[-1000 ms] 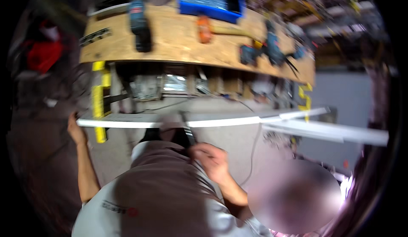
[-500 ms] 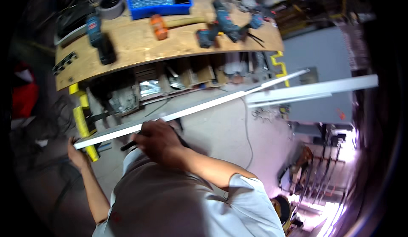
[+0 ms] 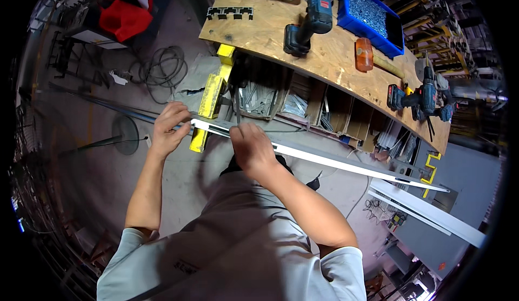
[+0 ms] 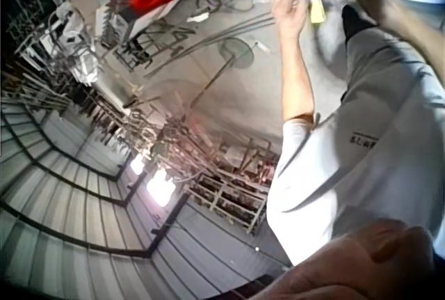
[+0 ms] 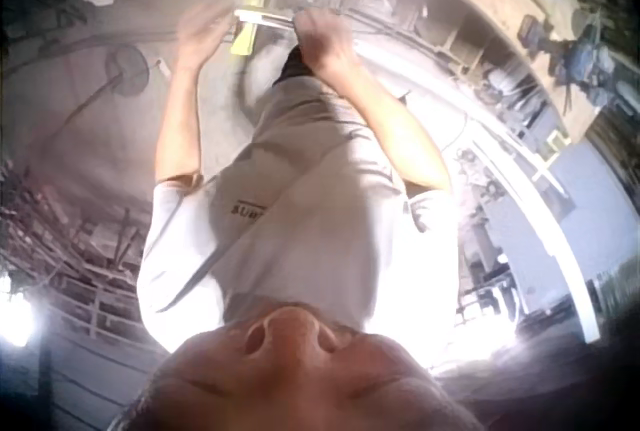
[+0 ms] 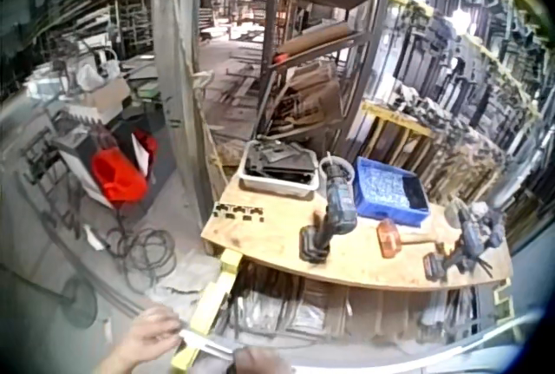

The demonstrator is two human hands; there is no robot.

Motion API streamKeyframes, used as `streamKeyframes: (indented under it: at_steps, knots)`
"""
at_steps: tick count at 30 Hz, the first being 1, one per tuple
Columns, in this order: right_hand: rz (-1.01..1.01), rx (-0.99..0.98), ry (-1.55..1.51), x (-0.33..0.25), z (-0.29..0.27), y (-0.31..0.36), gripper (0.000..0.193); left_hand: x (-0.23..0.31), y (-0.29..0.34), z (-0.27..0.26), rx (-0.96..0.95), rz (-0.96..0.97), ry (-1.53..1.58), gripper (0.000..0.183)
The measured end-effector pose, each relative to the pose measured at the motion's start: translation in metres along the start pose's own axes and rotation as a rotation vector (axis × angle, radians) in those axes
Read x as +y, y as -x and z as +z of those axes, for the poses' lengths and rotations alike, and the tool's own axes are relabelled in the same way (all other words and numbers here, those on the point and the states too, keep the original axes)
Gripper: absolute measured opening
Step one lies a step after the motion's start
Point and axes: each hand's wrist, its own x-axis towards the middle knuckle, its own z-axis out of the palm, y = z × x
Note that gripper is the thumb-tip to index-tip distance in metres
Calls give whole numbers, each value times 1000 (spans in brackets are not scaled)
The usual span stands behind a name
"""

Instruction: The person assembles a metal frame by aligning a bracket with a long metal profile and driving screws into the pre-marked locations using a power drill.

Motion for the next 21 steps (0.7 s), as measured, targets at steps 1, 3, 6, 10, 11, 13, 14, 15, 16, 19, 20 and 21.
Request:
streamKeyframes:
  at_steps: [1,3,6,10,11,13,14,15,16,19,20,21]
  knots:
    - [-8,17,27,-1,5,-5,13,0,-4,-1,-69,41,8,31]
    - [-21,54,82,-3,13,-12,6,3,-12,-2,-145,68,35,34]
    - [-1,44,78,-7,22,-19,5,-2,-20,-5,-255,107,35,37]
    - [-12,26,105,-10,27,-27,4,-4,-28,-6,-350,116,-21,33]
    - [-10,22,106,-10,28,-29,3,-6,-30,-6,-370,130,-19,31]
    - [12,-3,100,-11,28,-30,4,-11,-31,-5,-405,158,-19,28]
    - [30,-24,93,-12,26,-31,7,-14,-32,-3,-420,171,-21,26]
    - [50,-45,87,-13,24,-31,9,-15,-32,-2,-434,184,-23,25]
    - [73,-20,58,-13,19,-29,14,-15,-33,-2,-436,189,-24,24]
    - [160,33,-20,-4,-5,-8,27,-14,-34,-2,-439,197,-20,21]
    - [197,36,-40,5,-14,2,31,-14,-33,-2,-434,197,-16,20]
    - [233,39,-60,12,-23,12,35,-15,-32,-2,-429,197,-12,20]
